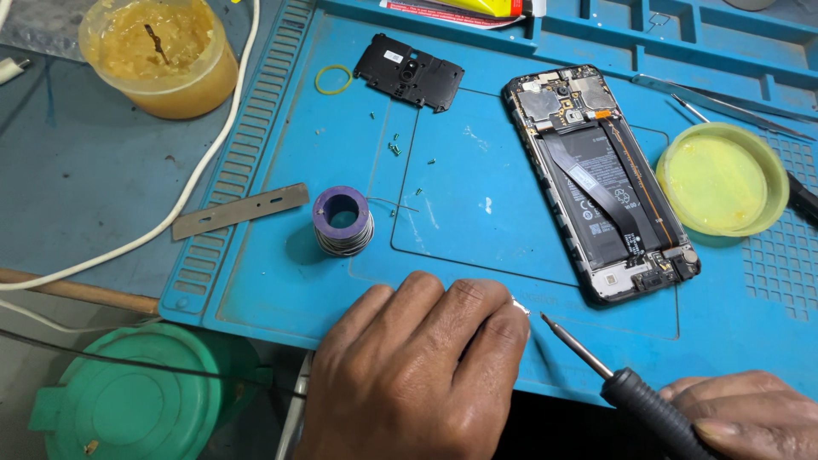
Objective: The person solders a small component onto a flex cable at a repair bench using a soldering iron and flux, then manipulates and positions the flex cable inside an opened smartphone body, pressing components into place and adjusting parts on the work mat.
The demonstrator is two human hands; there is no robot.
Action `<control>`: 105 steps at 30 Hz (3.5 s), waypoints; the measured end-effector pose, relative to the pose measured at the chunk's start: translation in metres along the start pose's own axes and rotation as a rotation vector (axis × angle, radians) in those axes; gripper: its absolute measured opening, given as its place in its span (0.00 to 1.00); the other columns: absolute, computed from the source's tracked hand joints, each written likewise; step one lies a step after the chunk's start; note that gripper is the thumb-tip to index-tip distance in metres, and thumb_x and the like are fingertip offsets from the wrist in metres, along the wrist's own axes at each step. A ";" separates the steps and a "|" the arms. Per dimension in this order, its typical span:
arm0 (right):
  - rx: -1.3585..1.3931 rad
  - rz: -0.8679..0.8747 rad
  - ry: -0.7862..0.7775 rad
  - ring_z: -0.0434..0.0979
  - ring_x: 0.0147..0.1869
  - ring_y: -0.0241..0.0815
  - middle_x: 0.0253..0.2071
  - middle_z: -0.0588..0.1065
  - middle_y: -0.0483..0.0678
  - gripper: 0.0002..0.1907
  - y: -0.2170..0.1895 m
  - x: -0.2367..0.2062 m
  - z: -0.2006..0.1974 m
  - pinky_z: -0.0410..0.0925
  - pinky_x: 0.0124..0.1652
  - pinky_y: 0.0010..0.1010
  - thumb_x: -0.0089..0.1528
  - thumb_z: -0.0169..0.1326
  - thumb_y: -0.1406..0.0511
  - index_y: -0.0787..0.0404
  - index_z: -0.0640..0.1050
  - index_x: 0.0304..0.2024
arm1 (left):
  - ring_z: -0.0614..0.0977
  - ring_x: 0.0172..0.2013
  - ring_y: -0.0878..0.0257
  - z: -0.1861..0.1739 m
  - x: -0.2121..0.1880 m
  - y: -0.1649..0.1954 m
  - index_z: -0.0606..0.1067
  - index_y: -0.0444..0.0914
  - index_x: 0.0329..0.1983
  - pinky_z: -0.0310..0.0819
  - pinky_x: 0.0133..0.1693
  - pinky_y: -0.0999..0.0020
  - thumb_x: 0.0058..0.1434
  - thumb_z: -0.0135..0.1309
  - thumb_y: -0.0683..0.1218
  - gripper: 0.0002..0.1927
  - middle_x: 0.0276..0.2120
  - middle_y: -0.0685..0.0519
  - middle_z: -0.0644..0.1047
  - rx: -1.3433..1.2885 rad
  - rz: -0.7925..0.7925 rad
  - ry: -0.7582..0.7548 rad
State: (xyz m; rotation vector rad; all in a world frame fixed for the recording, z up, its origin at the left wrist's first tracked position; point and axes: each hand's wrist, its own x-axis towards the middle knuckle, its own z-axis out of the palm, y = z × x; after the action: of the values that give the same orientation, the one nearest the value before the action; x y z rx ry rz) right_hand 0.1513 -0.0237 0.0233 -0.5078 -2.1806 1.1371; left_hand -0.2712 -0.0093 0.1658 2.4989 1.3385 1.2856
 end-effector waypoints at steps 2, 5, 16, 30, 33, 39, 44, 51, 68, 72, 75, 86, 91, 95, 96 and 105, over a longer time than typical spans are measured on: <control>-0.173 -0.049 0.052 0.87 0.40 0.50 0.31 0.83 0.54 0.12 -0.011 -0.013 0.000 0.76 0.49 0.54 0.67 0.52 0.68 0.64 0.74 0.52 | 0.76 0.29 0.61 0.009 -0.002 0.016 0.77 0.35 0.31 0.64 0.28 0.65 0.55 0.58 0.38 0.02 0.31 0.53 0.76 -0.004 -0.005 -0.016; -0.220 -0.070 0.018 0.86 0.40 0.51 0.32 0.83 0.55 0.19 -0.042 -0.027 -0.007 0.78 0.50 0.54 0.66 0.52 0.67 0.63 0.71 0.60 | 0.76 0.29 0.61 0.009 -0.001 0.049 0.77 0.35 0.32 0.64 0.28 0.65 0.56 0.58 0.38 0.02 0.31 0.53 0.76 -0.004 0.001 -0.015; -0.164 -0.098 -0.002 0.86 0.35 0.44 0.26 0.82 0.49 0.25 -0.099 -0.065 -0.017 0.78 0.45 0.50 0.63 0.61 0.68 0.63 0.70 0.61 | 0.76 0.29 0.61 0.000 -0.011 0.124 0.78 0.36 0.32 0.65 0.28 0.64 0.56 0.58 0.40 0.02 0.31 0.54 0.75 0.009 0.036 0.000; -0.259 -0.005 0.107 0.86 0.42 0.47 0.34 0.84 0.50 0.20 -0.154 -0.095 -0.005 0.76 0.51 0.51 0.64 0.54 0.67 0.61 0.72 0.60 | 0.76 0.29 0.61 -0.033 -0.016 0.163 0.79 0.36 0.33 0.65 0.28 0.65 0.55 0.57 0.40 0.03 0.31 0.54 0.76 0.013 0.037 -0.012; -0.333 0.044 0.130 0.85 0.45 0.49 0.38 0.81 0.51 0.18 -0.156 -0.108 -0.003 0.75 0.52 0.51 0.64 0.55 0.67 0.61 0.74 0.57 | 0.76 0.29 0.61 -0.021 -0.016 0.168 0.79 0.37 0.34 0.65 0.28 0.65 0.55 0.57 0.40 0.04 0.32 0.54 0.76 0.036 0.054 -0.006; -0.215 0.019 0.114 0.84 0.49 0.51 0.42 0.83 0.54 0.18 -0.150 -0.127 -0.009 0.75 0.53 0.52 0.64 0.54 0.67 0.62 0.76 0.57 | 0.76 0.31 0.62 -0.002 -0.026 0.183 0.79 0.39 0.36 0.65 0.30 0.65 0.60 0.58 0.41 0.03 0.36 0.55 0.77 0.052 0.040 -0.053; -0.234 0.009 0.109 0.86 0.48 0.47 0.40 0.83 0.50 0.19 -0.148 -0.131 -0.010 0.76 0.53 0.52 0.64 0.56 0.67 0.61 0.74 0.58 | 0.76 0.30 0.61 0.005 -0.031 0.189 0.79 0.37 0.34 0.65 0.28 0.65 0.56 0.57 0.40 0.04 0.34 0.54 0.77 0.027 0.050 -0.019; -0.228 0.051 0.152 0.85 0.47 0.49 0.39 0.84 0.52 0.21 -0.154 -0.152 -0.008 0.75 0.52 0.50 0.62 0.57 0.67 0.59 0.74 0.59 | 0.77 0.30 0.61 0.008 -0.035 0.200 0.78 0.37 0.33 0.65 0.29 0.65 0.56 0.57 0.40 0.03 0.33 0.54 0.77 0.008 0.055 -0.009; -0.418 0.023 0.318 0.84 0.41 0.43 0.31 0.81 0.47 0.35 -0.186 -0.119 0.013 0.78 0.49 0.44 0.47 0.74 0.67 0.57 0.74 0.55 | 0.77 0.31 0.62 0.001 -0.037 0.212 0.79 0.37 0.36 0.66 0.30 0.65 0.58 0.58 0.40 0.04 0.35 0.54 0.77 0.012 0.060 -0.017; -0.174 0.053 0.193 0.82 0.36 0.30 0.26 0.81 0.35 0.36 -0.190 -0.106 0.003 0.80 0.49 0.41 0.50 0.75 0.71 0.58 0.73 0.58 | 0.77 0.32 0.62 0.001 -0.037 0.213 0.79 0.38 0.38 0.66 0.32 0.65 0.59 0.59 0.40 0.04 0.37 0.55 0.77 0.034 0.052 -0.041; -0.392 0.099 0.387 0.86 0.39 0.47 0.31 0.79 0.50 0.35 -0.201 -0.105 0.016 0.76 0.49 0.45 0.45 0.70 0.69 0.54 0.73 0.54 | 0.77 0.32 0.62 0.001 -0.038 0.214 0.79 0.38 0.37 0.66 0.32 0.65 0.59 0.59 0.40 0.04 0.36 0.55 0.77 0.026 0.053 -0.047; -0.175 -0.067 0.088 0.82 0.26 0.36 0.19 0.76 0.42 0.38 -0.187 -0.103 -0.005 0.78 0.42 0.43 0.53 0.69 0.73 0.58 0.67 0.63 | 0.77 0.32 0.62 0.005 -0.038 0.219 0.79 0.38 0.39 0.66 0.32 0.65 0.59 0.59 0.40 0.05 0.36 0.56 0.77 0.029 0.050 -0.042; -0.333 -0.048 0.230 0.82 0.30 0.40 0.21 0.77 0.44 0.38 -0.196 -0.101 0.009 0.80 0.44 0.45 0.50 0.70 0.70 0.56 0.70 0.61 | 0.76 0.31 0.61 0.001 -0.039 0.220 0.79 0.38 0.38 0.66 0.30 0.64 0.55 0.58 0.40 0.07 0.35 0.55 0.77 0.010 0.050 -0.037; -0.287 0.001 0.212 0.83 0.31 0.39 0.21 0.78 0.43 0.37 -0.197 -0.103 0.005 0.78 0.46 0.46 0.50 0.71 0.70 0.57 0.70 0.60 | 0.77 0.33 0.61 0.000 -0.040 0.218 0.79 0.39 0.40 0.66 0.32 0.64 0.57 0.57 0.41 0.08 0.37 0.56 0.77 0.019 0.045 -0.067; -0.231 0.003 0.164 0.84 0.31 0.37 0.21 0.79 0.41 0.37 -0.196 -0.104 0.002 0.78 0.46 0.45 0.51 0.72 0.70 0.58 0.70 0.61 | 0.76 0.33 0.61 -0.001 -0.040 0.218 0.79 0.39 0.40 0.66 0.32 0.64 0.57 0.57 0.41 0.08 0.37 0.56 0.77 0.018 0.045 -0.068; -0.346 0.011 0.246 0.84 0.32 0.39 0.21 0.78 0.40 0.37 -0.210 -0.105 0.013 0.80 0.46 0.45 0.50 0.71 0.69 0.58 0.70 0.59 | 0.78 0.35 0.61 -0.007 -0.045 0.224 0.79 0.39 0.40 0.68 0.33 0.64 0.59 0.57 0.42 0.07 0.37 0.57 0.77 0.008 0.027 -0.089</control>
State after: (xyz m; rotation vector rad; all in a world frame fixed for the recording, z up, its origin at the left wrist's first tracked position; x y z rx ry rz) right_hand 0.2086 -0.2098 0.1556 -0.7654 -2.1621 0.6612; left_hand -0.1367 -0.1843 0.2265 2.5551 1.2978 1.1606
